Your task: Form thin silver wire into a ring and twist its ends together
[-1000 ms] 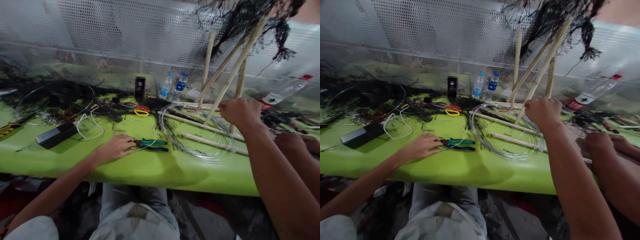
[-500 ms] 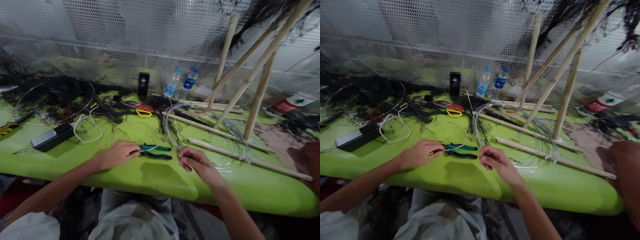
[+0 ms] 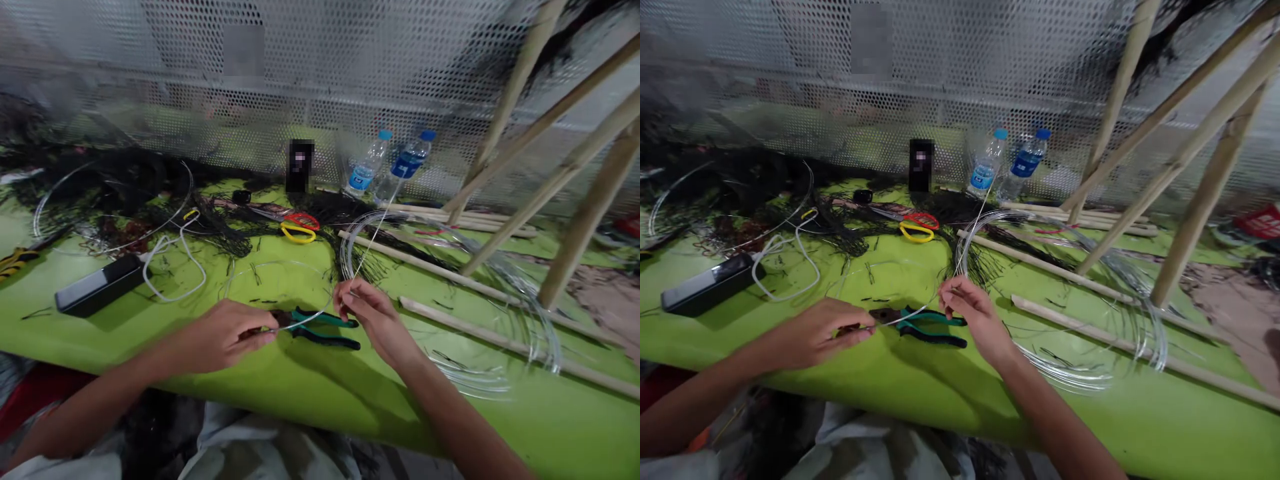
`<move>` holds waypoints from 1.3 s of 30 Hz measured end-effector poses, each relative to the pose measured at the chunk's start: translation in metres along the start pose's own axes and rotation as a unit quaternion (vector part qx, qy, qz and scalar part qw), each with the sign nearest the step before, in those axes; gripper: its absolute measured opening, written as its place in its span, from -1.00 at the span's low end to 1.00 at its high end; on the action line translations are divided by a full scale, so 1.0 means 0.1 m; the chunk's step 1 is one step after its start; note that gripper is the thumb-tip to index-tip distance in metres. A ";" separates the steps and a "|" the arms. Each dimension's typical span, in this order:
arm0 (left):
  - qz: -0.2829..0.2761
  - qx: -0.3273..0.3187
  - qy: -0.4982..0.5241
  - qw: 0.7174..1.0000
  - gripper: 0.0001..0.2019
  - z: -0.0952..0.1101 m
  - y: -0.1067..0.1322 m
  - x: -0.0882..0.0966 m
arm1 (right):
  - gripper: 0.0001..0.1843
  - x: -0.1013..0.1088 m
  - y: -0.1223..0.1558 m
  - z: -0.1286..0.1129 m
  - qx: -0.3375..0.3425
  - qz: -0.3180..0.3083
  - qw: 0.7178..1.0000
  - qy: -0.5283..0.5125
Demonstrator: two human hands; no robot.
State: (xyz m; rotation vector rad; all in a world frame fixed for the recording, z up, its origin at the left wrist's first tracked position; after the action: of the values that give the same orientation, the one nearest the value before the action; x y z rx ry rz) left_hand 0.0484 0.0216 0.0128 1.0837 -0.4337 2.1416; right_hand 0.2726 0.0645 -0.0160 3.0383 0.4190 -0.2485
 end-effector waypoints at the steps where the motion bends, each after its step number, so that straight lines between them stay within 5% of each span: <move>1: -0.008 0.000 -0.007 1.000 -0.73 -0.03 0.06 -0.05 | -0.86 0.00 0.00 0.04 -0.009 0.003 1.000 -0.007; 5: -0.036 -0.003 -0.024 0.999 -0.75 -0.06 0.25 -0.18 | -0.85 0.00 0.02 0.10 -0.023 0.014 0.999 -0.028; 11: 0.094 -0.007 -0.149 0.984 -0.72 0.30 0.15 0.04 | -0.89 -0.23 0.11 -0.02 0.005 0.038 0.999 -0.024; 15: 0.118 -0.015 -0.142 0.983 -0.76 0.47 0.00 0.03 | -0.91 -0.46 0.17 -0.12 0.023 0.011 1.000 0.005; 19: 0.146 -0.002 -0.113 0.983 -0.76 0.40 0.03 0.06 | -0.88 -0.28 0.16 -0.23 0.067 0.060 0.995 0.049; 22: 0.206 -0.010 -0.093 0.974 -0.81 0.44 0.15 0.33 | -0.88 -0.03 0.11 -0.31 0.090 0.084 0.990 0.063; 29: 0.485 0.018 -0.036 0.874 -0.77 0.45 0.31 1.60 | -0.73 0.17 -0.01 -0.45 0.115 0.064 0.958 0.255; 32: 0.454 -0.053 0.040 0.888 -0.75 0.33 0.09 1.86 | -0.75 0.24 -0.16 -0.36 0.108 0.062 0.938 0.324; 34: 0.437 -0.038 0.093 0.894 -0.72 0.16 -0.04 1.95 | -0.80 0.24 -0.29 -0.30 0.102 0.044 0.927 0.358; 39: 0.351 -0.021 0.219 0.910 -0.77 0.02 -0.33 1.89 | -0.68 0.14 -0.50 -0.63 0.149 0.087 0.905 0.390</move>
State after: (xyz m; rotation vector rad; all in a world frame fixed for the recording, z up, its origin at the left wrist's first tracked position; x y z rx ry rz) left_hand -0.0052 0.1250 0.1655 0.4012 -0.7231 2.8870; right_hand 0.2813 0.1211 0.0413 3.3106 0.1340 1.0356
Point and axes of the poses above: each hand's wrist, its own y-axis away from the middle knuckle, its own x-axis out of the back of the hand, z = x × y, the point moved 8 cm from there along -y, towards the middle knuckle, and after that the axes turned 1 degree about y, right-handed, at the moved point
